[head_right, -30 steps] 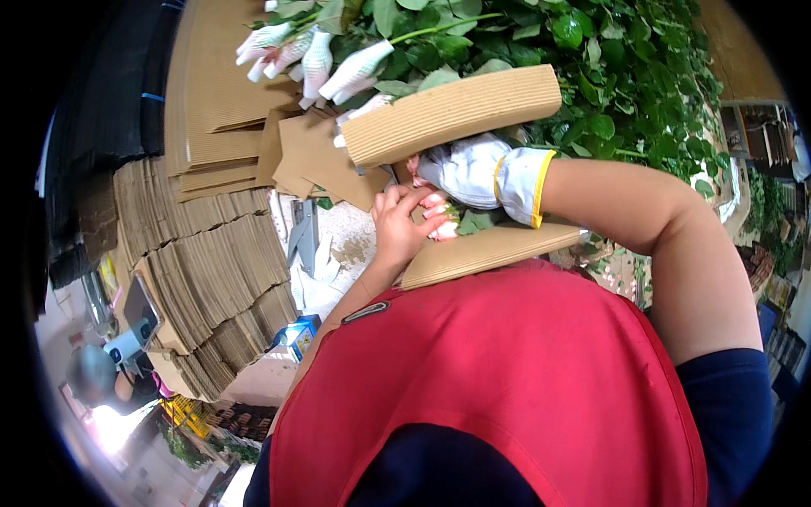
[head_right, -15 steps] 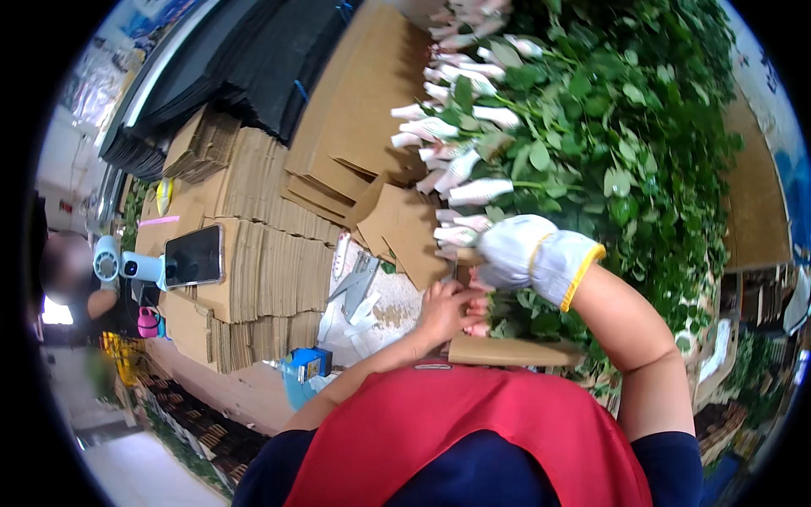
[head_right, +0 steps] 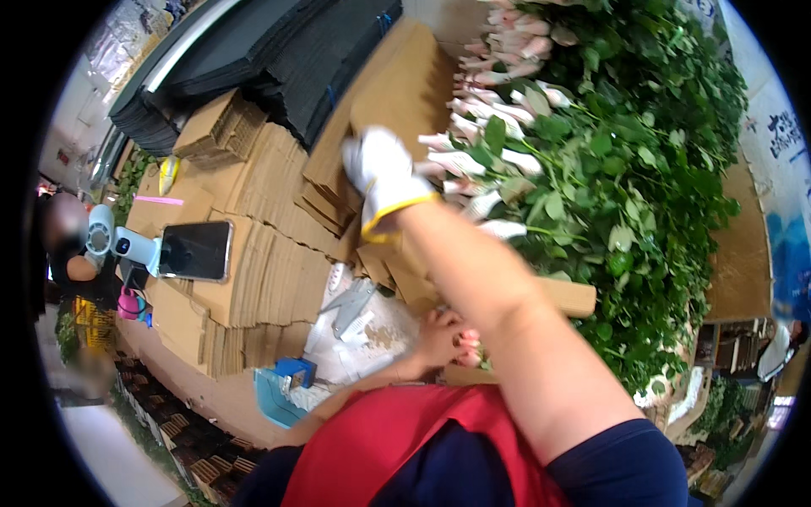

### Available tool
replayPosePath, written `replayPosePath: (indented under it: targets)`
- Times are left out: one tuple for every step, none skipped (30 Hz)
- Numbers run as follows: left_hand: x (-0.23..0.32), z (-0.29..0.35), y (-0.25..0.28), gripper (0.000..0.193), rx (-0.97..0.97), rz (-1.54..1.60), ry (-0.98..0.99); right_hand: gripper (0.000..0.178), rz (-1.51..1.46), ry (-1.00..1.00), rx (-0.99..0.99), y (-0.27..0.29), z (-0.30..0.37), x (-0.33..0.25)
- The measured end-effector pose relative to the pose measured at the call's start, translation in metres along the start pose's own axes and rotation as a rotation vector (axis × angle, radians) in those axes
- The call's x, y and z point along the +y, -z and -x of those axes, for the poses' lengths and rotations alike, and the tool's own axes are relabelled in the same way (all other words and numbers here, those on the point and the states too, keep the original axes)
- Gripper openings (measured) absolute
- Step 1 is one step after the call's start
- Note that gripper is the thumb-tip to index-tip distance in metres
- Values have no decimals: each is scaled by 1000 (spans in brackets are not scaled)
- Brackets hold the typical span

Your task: The person arranges pink roses with green leaves into a cardboard packaging tray. They place the flowers one by one into the slots of the tray, ensuring the stems are aligned and the blooms are protected by white foam tips. The person works continuously to fill the tray with the flowers.

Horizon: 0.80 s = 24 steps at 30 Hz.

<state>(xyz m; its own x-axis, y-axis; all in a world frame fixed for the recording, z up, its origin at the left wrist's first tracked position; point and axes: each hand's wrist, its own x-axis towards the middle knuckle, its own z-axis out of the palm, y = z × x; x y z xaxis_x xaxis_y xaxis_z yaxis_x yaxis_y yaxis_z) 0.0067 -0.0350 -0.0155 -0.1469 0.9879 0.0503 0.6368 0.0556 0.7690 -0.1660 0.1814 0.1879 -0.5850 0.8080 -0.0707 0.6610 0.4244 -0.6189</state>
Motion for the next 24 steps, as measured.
replayPosePath:
  targets:
    - [7, 0, 7, 38, -31, -69, 22, 29, -59, 21, 23, 67, 11, -20]
    - [9, -1, 11, 39, -41, -105, 4, 29, -75, 79, 83, 127, 27, -24]
    - [8, -2, 14, 39, -41, -130, -13, 30, -60, 165, 139, 180, 58, -20]
    - [10, -10, 10, 39, -43, -91, -126, 31, 7, 193, 221, 238, 103, -8]
    - [-1, -3, 9, 38, 9, -77, -121, 32, 62, 267, 195, 267, 134, -2]
    - [3, -3, 10, 38, 12, -87, -129, 33, 180, 269, 201, 301, 179, 10]
    - [2, -2, 12, 37, 31, -114, -96, 35, 298, 271, 163, 323, 214, 24]
    - [-4, -3, 7, 38, 1, -53, -50, 36, 433, 254, 123, 340, 252, 34]
    - [-7, -3, -1, 39, -31, 6, -6, 38, 571, 226, 66, 349, 285, 44]
    - [-5, -3, 0, 40, -36, -13, 4, 40, 696, 210, -10, 348, 310, 55]
    - [-4, -2, 3, 42, -43, -40, 6, 41, 804, 204, -93, 342, 330, 62]
    - [-6, -2, 0, 44, -22, -50, 3, 43, 889, 221, -180, 329, 342, 65]
    - [-7, -3, -1, 44, -27, -37, 13, 45, 932, 249, -274, 304, 346, 69]
    - [-8, -2, -1, 44, -41, -23, 16, 47, 914, 285, -375, 273, 342, 74]
    - [-13, 4, 3, 45, -18, -31, 59, 49, 837, 377, -467, 239, 324, 88]
    - [-4, -8, -1, 44, -65, -66, -33, 47, 754, 322, -525, 204, 324, 97]
    - [-9, -2, -1, 43, -50, -159, 6, 45, 615, 403, -633, 161, 298, 128]
    - [-11, -2, -2, 43, -52, -228, 4, 45, 496, 420, -731, 122, 280, 150]
    - [-14, -2, -4, 43, -51, -297, 7, 47, 425, 605, -696, 103, 269, 168]
    - [-17, -1, -5, 41, -10, -192, -5, 48, 367, 504, -735, 103, 256, 171]
    - [-19, 3, -7, 40, -22, -157, 24, 49, 311, 399, -772, 104, 245, 175]
    - [-5, 0, 6, 40, -47, -121, 28, 51, 303, 496, -558, 85, 243, 216]
    - [1, -2, 11, 40, -66, -81, 40, 53, 304, 565, -535, 80, 240, 229]
    - [-1, 1, 7, 42, -37, -64, 43, 56, 305, 638, -517, 77, 238, 238]
